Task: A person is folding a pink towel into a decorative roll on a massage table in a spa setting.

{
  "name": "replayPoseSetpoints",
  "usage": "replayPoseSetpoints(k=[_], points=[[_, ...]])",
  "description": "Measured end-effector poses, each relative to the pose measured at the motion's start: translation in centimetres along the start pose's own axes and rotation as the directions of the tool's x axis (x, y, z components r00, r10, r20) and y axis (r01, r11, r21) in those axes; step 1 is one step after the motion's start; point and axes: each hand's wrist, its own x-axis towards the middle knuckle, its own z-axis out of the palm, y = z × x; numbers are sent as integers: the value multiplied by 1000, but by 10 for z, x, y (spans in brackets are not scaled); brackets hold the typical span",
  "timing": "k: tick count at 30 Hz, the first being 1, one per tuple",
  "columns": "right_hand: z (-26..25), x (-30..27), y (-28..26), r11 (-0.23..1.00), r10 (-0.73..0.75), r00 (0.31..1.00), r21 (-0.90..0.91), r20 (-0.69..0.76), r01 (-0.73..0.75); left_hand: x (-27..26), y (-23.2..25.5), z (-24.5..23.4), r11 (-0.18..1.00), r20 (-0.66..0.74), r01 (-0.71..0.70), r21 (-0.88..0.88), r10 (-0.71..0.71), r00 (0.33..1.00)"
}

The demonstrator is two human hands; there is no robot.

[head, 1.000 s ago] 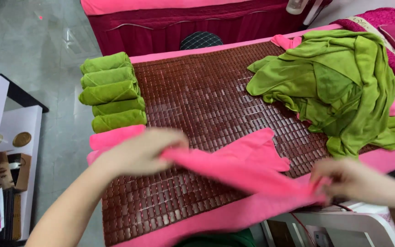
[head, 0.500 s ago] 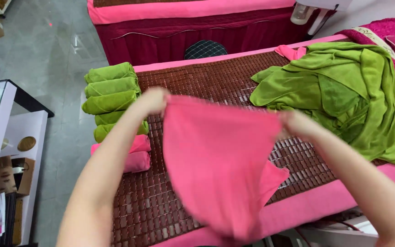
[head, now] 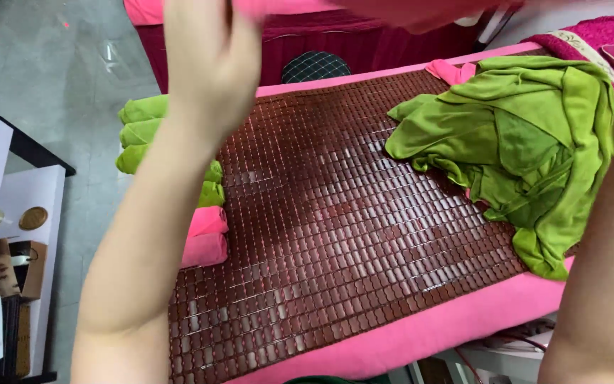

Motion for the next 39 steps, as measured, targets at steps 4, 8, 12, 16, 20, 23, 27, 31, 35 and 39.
replayPoseSetpoints(k=[4, 8, 12, 16, 20, 23, 27, 31, 35, 39], points=[[16, -43, 44, 989, -144, 989, 23, -11, 145, -92, 30, -14, 960, 303, 245, -137, -195, 933], [41, -87, 89, 958, -280, 960, 48, -24, 281, -222, 31, 4, 678, 655, 734, 44, -574, 491], [112, -150, 133, 998, -36, 975, 66, 221, 21, -347, 40, 16, 428, 739, 860, 278, -668, 93], [132, -193, 161, 996, 28, 940, 68, 340, -55, -393, 52, -1, 509, 786, 824, 250, -603, 134], [107, -216, 164, 989, 90, 884, 66, 458, -135, -367, 65, -29, 672, 919, 706, 223, -386, 77], [68, -227, 130, 943, 198, 647, 37, 737, -332, -323, 75, -53, 589, 973, 775, 227, -179, -150], [49, -200, 120, 716, 72, 409, 239, 910, -657, -300, 59, -45, 205, 936, 928, 311, 101, -337], [57, -84, 9, 943, 321, 699, -145, 639, -301, -276, -61, 31, 233, 982, 972, 33, 175, -75], [-6, 45, -37, 994, 113, 897, -60, 427, -96, -156, -172, 97, 824, 660, 513, 241, -527, 535], [-102, 152, -27, 984, -173, 979, -25, 106, 176, -65, -180, 88, 855, 282, 519, 17, -502, 817]])
